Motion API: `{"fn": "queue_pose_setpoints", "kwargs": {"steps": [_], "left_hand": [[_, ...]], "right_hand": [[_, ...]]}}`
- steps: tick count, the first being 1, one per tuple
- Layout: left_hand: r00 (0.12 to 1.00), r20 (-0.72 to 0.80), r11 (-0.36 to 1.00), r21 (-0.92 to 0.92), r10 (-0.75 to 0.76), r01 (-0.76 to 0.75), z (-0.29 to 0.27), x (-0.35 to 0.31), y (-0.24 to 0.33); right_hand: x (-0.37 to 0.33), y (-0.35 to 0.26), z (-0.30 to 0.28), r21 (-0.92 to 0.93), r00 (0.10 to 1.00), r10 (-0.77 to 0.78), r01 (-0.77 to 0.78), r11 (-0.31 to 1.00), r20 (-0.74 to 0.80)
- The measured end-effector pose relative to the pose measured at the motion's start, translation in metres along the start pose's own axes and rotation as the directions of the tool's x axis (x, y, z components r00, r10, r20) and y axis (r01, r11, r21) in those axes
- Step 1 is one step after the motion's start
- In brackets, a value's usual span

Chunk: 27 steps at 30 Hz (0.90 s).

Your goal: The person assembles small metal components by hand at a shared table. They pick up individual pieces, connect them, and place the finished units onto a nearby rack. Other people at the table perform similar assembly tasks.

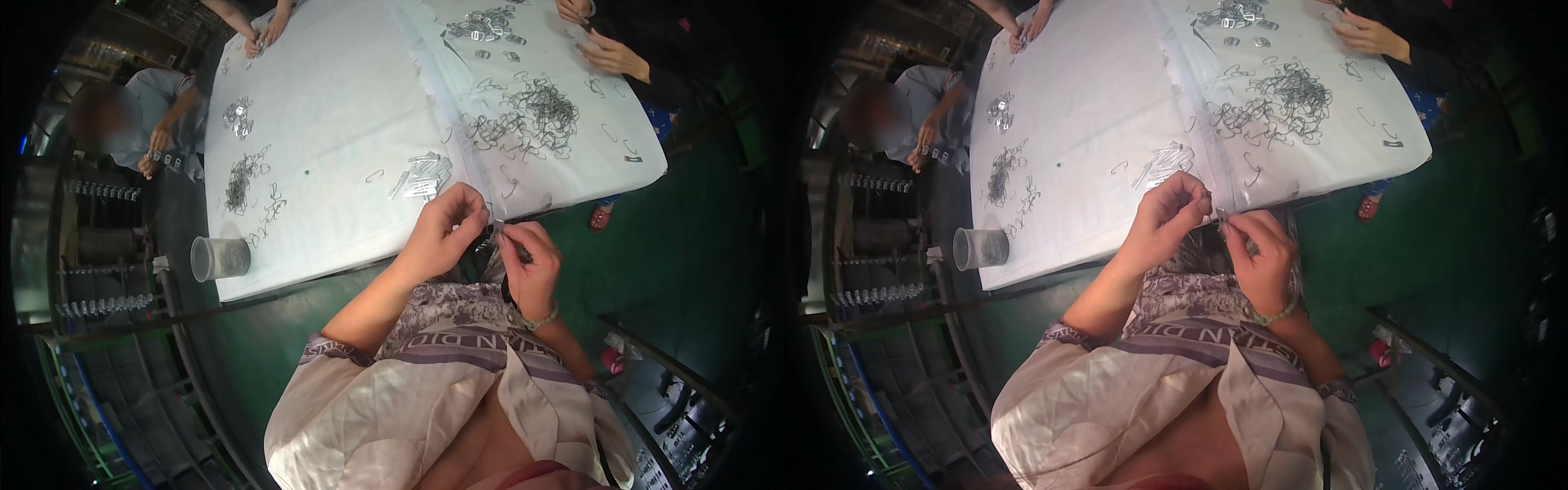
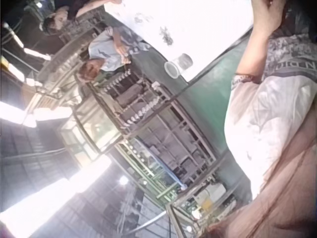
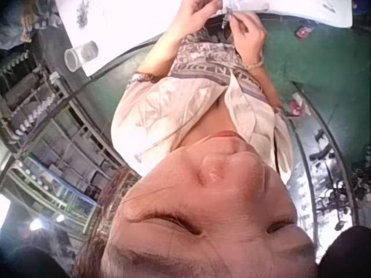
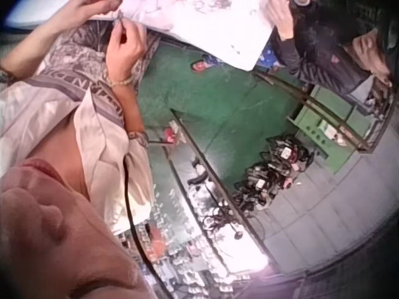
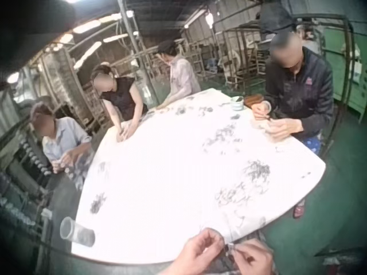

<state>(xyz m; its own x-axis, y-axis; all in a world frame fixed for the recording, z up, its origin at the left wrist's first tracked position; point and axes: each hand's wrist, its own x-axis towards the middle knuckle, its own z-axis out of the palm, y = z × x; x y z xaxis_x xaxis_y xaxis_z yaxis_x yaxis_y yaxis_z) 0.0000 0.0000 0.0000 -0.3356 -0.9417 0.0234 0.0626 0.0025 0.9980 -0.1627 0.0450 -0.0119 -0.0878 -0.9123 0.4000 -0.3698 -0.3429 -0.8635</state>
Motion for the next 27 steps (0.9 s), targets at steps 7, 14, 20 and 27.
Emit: {"fn": "queue_pose_setpoints", "kwargs": {"steps": [7,14,20,27], "left_hand": [[0.984,-0.092,0.975,0.177,0.152,-0.134,0.005,-0.019,0.008],[0.948,-0.057,0.911,0.298,0.314,-0.284,0.001,-0.045,0.005],[0.906,-0.005,0.82,0.427,0.424,-0.382,-0.002,-0.054,-0.003],[0.9,-0.022,0.796,0.477,0.435,-0.373,-0.004,-0.059,-0.005]], "right_hand": [[-0.004,-0.005,0.01,-0.063,0.995,-0.099,0.1,0.993,0.025],[0.006,0.009,0.008,0.058,0.964,-0.235,0.229,0.972,0.126],[0.058,0.072,0.063,-0.116,0.949,-0.24,0.267,0.957,0.204],[0.102,0.108,0.14,-0.277,0.838,-0.331,0.473,0.836,0.435]]}}
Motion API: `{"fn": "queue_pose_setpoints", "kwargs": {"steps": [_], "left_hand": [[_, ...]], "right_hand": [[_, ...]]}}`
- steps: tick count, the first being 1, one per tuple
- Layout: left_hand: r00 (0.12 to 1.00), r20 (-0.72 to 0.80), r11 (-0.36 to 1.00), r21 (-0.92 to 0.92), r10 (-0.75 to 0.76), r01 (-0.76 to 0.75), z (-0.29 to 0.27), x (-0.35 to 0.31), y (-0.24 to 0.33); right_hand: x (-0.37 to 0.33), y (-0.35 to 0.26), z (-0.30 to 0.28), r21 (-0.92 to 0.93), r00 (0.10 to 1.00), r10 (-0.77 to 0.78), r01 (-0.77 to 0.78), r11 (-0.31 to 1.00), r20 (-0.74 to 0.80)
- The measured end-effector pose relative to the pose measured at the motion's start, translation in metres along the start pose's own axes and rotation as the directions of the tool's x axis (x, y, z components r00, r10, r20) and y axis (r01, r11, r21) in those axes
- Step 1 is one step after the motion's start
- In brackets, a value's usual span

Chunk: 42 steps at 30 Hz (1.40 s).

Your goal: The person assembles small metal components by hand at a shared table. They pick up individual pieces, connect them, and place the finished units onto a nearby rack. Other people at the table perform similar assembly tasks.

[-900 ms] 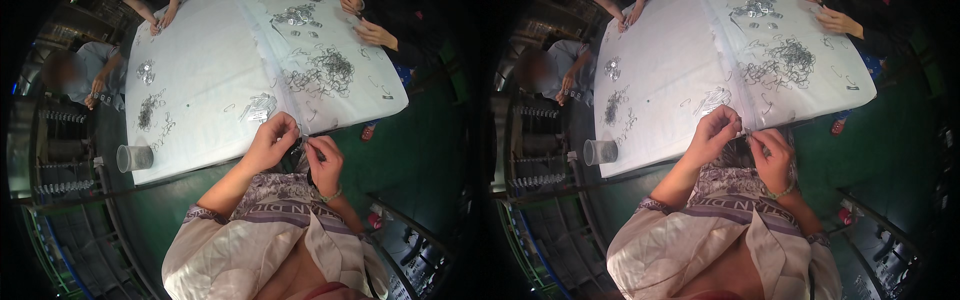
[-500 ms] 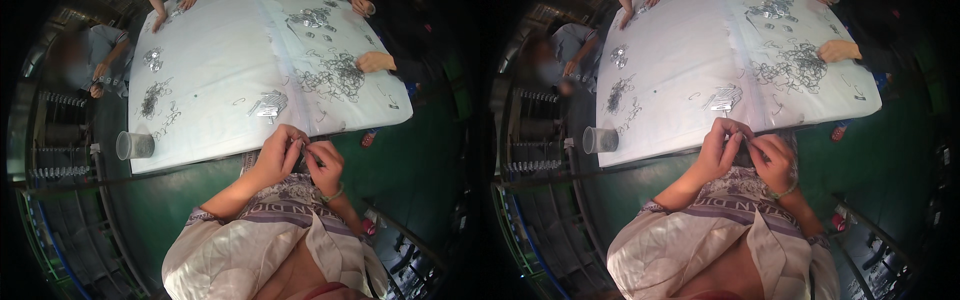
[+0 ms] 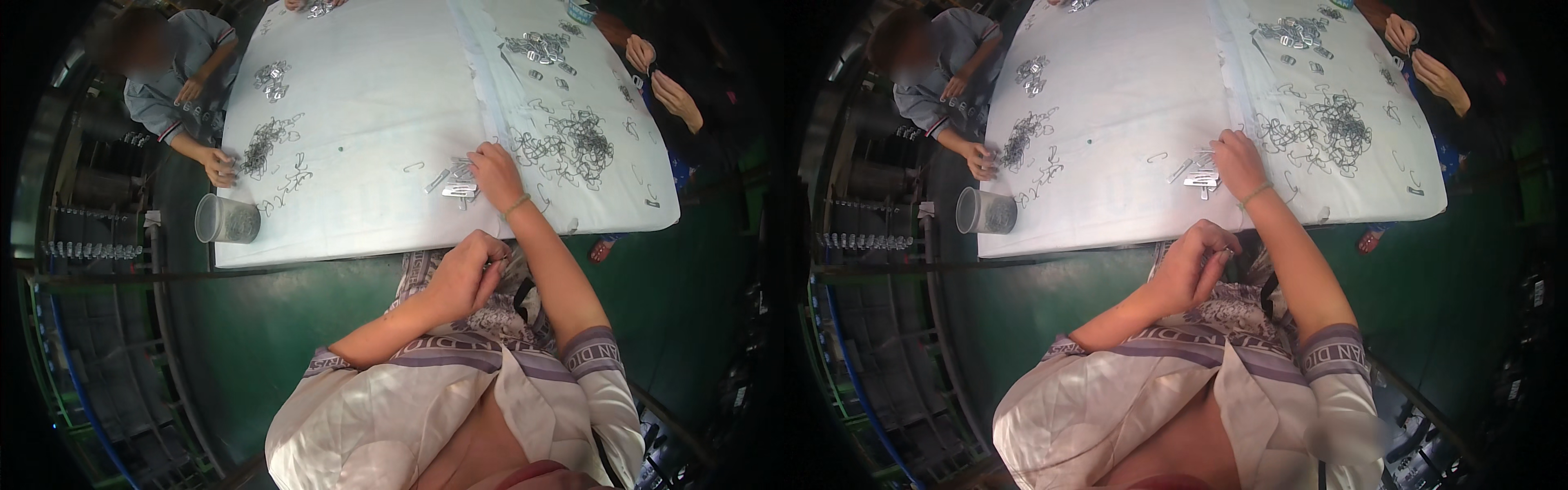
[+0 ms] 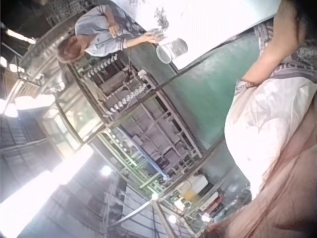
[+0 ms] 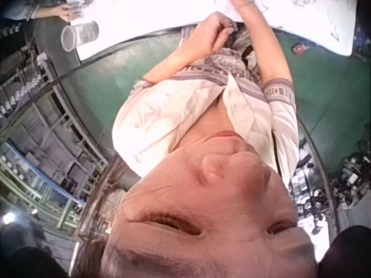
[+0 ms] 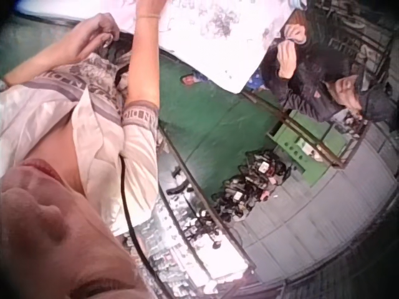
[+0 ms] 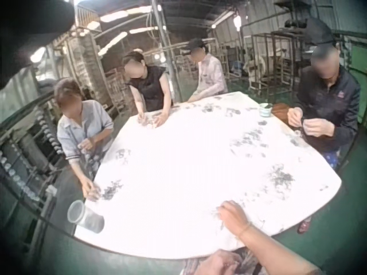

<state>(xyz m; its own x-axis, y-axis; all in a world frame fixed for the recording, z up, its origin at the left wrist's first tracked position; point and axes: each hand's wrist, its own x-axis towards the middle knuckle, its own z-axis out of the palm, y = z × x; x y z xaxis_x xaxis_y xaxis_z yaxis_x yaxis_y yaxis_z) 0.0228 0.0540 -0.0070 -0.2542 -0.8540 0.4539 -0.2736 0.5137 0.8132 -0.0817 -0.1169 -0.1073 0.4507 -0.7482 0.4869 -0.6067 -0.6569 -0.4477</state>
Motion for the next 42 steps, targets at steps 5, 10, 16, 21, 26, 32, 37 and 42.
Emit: {"fn": "queue_pose_setpoints", "kwargs": {"steps": [5,10,16,21,26,32,37,42], "left_hand": [[0.998,-0.007,0.998,-0.013,-0.063,0.063,-0.001,0.001,-0.006],[0.995,-0.032,0.996,0.004,-0.093,0.093,0.002,0.006,-0.017],[0.993,-0.032,0.993,0.021,-0.111,0.112,0.017,0.017,-0.018],[0.996,0.021,0.991,0.101,-0.089,0.087,0.028,0.025,-0.013],[0.998,0.03,0.988,0.144,-0.059,0.054,0.032,0.027,-0.01],[0.988,0.098,0.987,0.123,-0.117,0.105,0.031,0.026,-0.014],[0.928,0.266,0.964,0.023,-0.262,0.266,-0.002,0.055,-0.034],[0.987,-0.014,0.863,0.483,-0.16,0.147,0.008,0.113,-0.127]], "right_hand": [[0.007,-0.004,-0.003,0.007,0.976,0.203,-0.205,0.979,0.083],[-0.012,-0.02,-0.052,0.609,0.809,0.538,-0.555,0.566,0.237],[-0.063,-0.064,-0.133,0.807,0.698,0.665,-0.539,0.242,0.267],[-0.083,-0.085,-0.148,0.76,0.735,0.668,-0.5,0.416,0.118],[-0.092,-0.089,-0.149,0.577,0.806,0.583,-0.429,0.695,-0.103],[-0.091,-0.101,-0.155,0.408,0.863,0.439,-0.318,0.856,-0.25],[-0.099,-0.098,-0.154,0.393,0.859,0.438,-0.319,0.863,-0.266],[-0.105,-0.096,-0.155,0.387,0.856,0.441,-0.324,0.864,-0.269]]}}
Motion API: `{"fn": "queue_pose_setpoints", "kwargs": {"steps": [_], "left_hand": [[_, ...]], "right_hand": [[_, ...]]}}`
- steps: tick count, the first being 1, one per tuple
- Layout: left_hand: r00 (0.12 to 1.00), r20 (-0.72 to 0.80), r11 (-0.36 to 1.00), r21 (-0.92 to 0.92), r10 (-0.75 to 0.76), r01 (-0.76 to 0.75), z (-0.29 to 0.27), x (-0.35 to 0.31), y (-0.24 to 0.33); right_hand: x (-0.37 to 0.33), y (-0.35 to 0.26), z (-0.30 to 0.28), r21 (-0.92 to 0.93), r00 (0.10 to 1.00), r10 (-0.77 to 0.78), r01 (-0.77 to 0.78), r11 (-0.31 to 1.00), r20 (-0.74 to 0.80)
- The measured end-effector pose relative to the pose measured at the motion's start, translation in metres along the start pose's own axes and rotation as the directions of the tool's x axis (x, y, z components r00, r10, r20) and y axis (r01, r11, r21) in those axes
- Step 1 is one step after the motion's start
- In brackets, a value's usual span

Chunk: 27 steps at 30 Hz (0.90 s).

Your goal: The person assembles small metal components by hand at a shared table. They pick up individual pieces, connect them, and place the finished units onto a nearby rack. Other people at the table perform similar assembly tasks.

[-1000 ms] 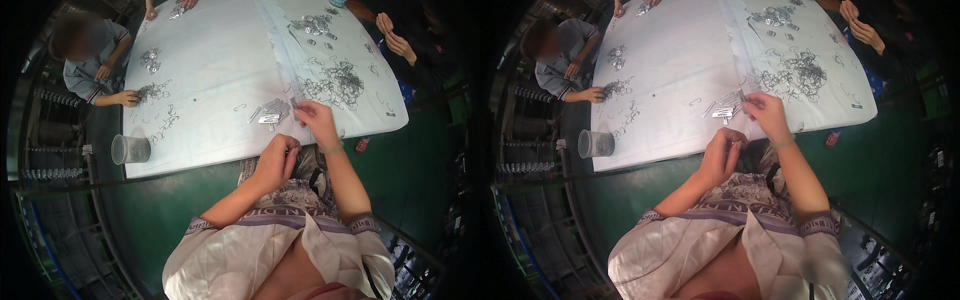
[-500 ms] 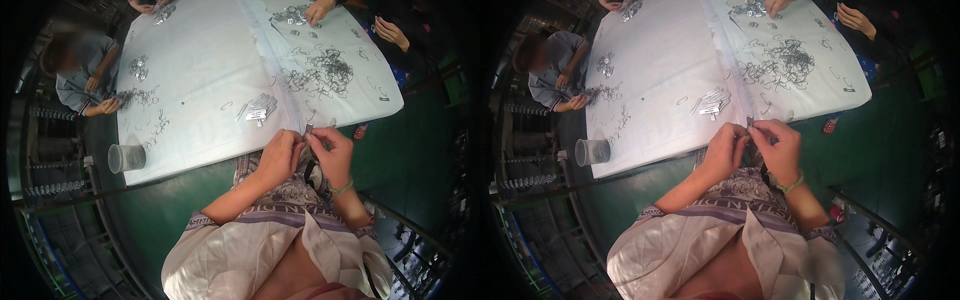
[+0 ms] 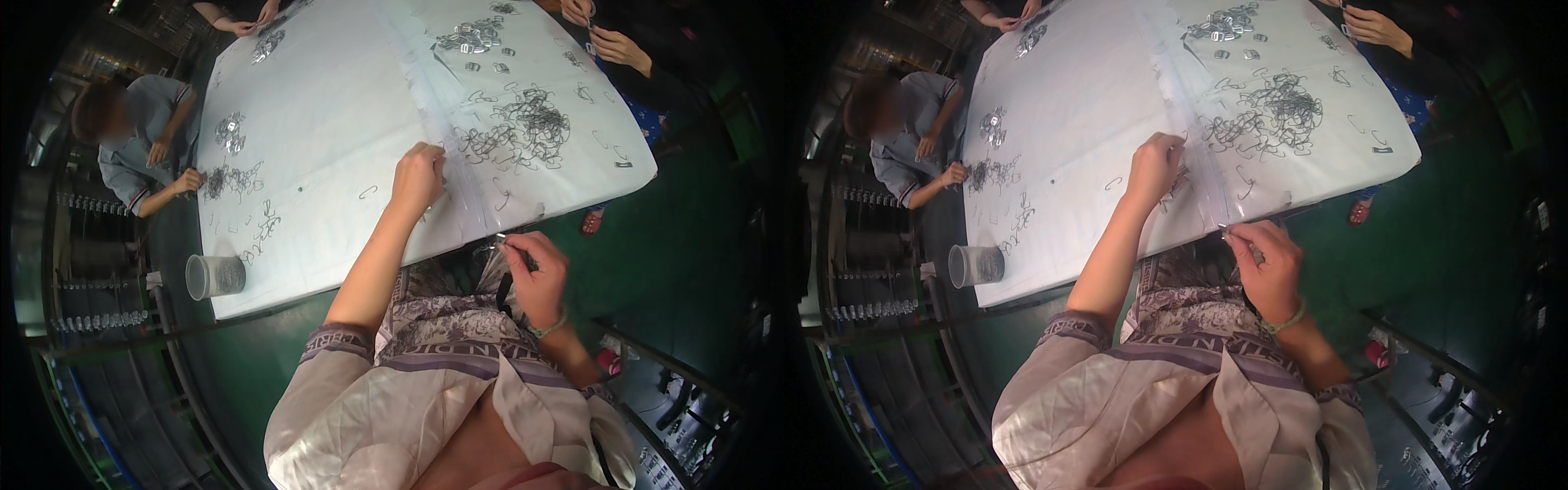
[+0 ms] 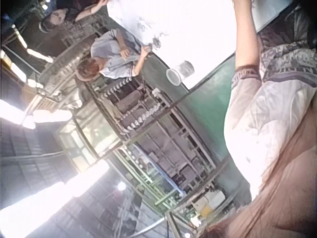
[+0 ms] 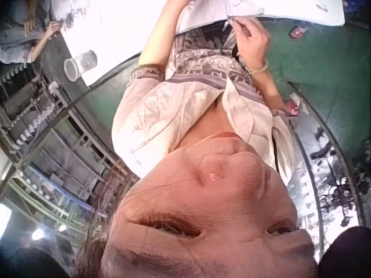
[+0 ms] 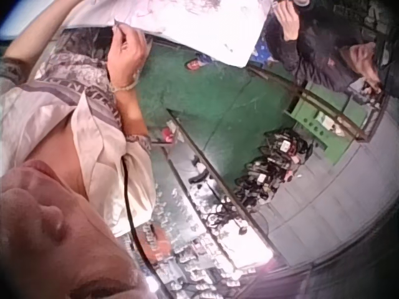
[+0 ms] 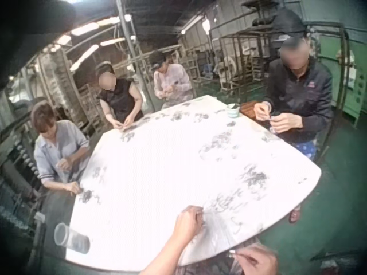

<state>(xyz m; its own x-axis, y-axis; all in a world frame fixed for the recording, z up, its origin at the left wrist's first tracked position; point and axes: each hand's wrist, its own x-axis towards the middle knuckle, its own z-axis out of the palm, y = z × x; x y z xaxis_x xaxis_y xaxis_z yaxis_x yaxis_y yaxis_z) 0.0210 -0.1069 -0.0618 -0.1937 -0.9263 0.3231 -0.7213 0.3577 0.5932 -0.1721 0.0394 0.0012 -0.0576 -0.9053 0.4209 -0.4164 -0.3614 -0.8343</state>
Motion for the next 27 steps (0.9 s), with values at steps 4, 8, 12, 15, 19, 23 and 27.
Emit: {"fn": "queue_pose_setpoints", "kwargs": {"steps": [4,8,12,15,19,23,27], "left_hand": [[0.994,0.105,0.998,0.051,0.023,-0.028,0.041,0.043,0.005],[0.957,0.071,0.959,-0.044,0.282,-0.279,0.097,0.092,0.031],[0.885,-0.021,0.884,0.046,0.466,-0.464,0.139,0.121,0.064],[0.885,0.191,0.887,0.108,0.425,-0.449,0.156,0.137,0.07],[0.922,0.32,0.969,0.038,0.22,-0.244,0.132,0.162,0.066],[0.948,0.26,0.98,0.031,0.182,-0.196,0.1,0.181,0.054],[0.932,0.27,0.944,0.157,0.24,-0.289,0.095,0.18,0.059]], "right_hand": [[-0.003,0.0,-0.003,0.017,1.0,0.011,-0.011,1.0,0.004],[-0.007,0.008,-0.005,0.024,0.999,0.029,-0.029,0.999,0.014],[-0.007,0.007,-0.007,0.059,0.998,0.021,-0.024,0.998,0.066],[-0.004,0.007,-0.012,0.058,0.993,0.025,-0.032,0.998,0.113],[-0.009,0.022,-0.012,0.095,0.995,0.005,-0.014,0.995,0.101],[-0.01,0.031,-0.008,0.146,0.997,0.01,-0.02,0.989,0.072],[-0.005,0.036,-0.008,0.162,0.998,0.004,-0.013,0.987,0.059]]}}
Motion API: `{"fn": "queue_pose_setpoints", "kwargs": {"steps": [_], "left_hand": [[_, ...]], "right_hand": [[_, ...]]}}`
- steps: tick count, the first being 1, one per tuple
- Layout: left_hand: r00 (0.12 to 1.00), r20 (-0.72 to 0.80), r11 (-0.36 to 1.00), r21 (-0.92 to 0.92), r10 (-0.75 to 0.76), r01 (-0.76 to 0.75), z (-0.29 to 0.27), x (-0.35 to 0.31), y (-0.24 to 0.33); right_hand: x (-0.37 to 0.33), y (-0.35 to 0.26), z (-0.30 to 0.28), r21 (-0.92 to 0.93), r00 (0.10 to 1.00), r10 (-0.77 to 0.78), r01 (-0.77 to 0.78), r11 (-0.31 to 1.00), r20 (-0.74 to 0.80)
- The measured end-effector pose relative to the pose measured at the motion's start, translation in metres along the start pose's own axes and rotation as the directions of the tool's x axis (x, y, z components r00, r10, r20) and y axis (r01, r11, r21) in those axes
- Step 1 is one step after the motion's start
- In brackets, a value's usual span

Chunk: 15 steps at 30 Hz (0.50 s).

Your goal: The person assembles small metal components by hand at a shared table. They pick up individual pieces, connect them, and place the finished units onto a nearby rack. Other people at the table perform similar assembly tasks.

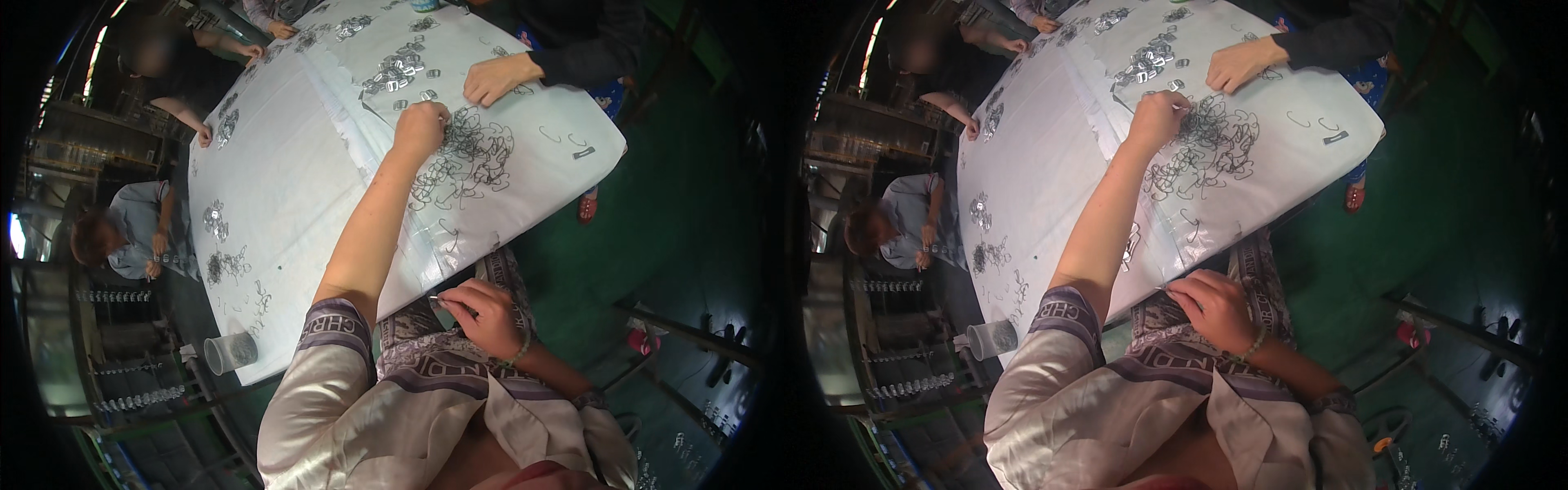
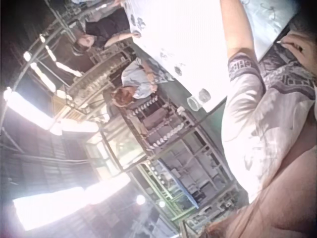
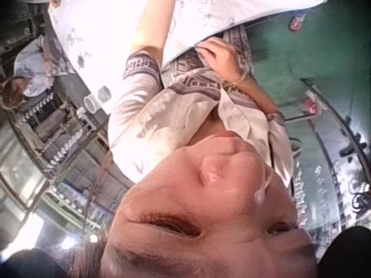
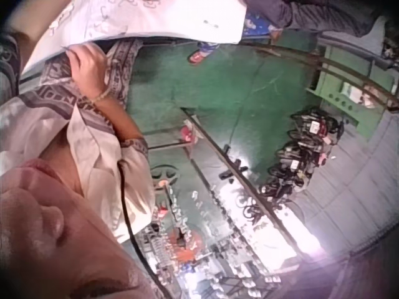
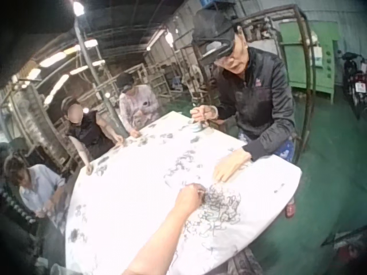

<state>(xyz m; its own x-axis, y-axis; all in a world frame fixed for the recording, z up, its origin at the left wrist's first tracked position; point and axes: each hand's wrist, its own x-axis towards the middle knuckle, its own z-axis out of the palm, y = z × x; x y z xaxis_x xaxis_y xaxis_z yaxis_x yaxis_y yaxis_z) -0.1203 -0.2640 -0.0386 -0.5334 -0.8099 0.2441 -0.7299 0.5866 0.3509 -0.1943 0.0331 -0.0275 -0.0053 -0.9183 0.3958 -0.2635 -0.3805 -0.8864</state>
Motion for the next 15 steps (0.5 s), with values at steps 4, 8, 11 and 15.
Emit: {"fn": "queue_pose_setpoints", "kwargs": {"steps": [4,8,11,15], "left_hand": [[0.974,0.013,0.972,-0.061,0.227,-0.226,0.028,-0.009,0.015],[0.99,0.133,0.994,0.085,0.053,-0.065,0.03,-0.013,0.021],[0.997,0.073,0.994,0.107,0.005,-0.013,0.027,-0.011,0.017],[0.988,0.13,0.996,0.027,0.081,-0.086,0.032,-0.006,0.026]], "right_hand": [[0.002,0.0,-0.003,0.003,1.0,0.004,-0.004,1.0,-0.004],[0.0,-0.001,-0.006,-0.005,1.0,0.002,-0.002,1.0,-0.007],[-0.002,-0.001,-0.007,-0.011,1.0,-0.005,0.005,1.0,-0.008],[-0.002,0.0,-0.006,0.005,1.0,-0.005,0.005,1.0,-0.03]]}}
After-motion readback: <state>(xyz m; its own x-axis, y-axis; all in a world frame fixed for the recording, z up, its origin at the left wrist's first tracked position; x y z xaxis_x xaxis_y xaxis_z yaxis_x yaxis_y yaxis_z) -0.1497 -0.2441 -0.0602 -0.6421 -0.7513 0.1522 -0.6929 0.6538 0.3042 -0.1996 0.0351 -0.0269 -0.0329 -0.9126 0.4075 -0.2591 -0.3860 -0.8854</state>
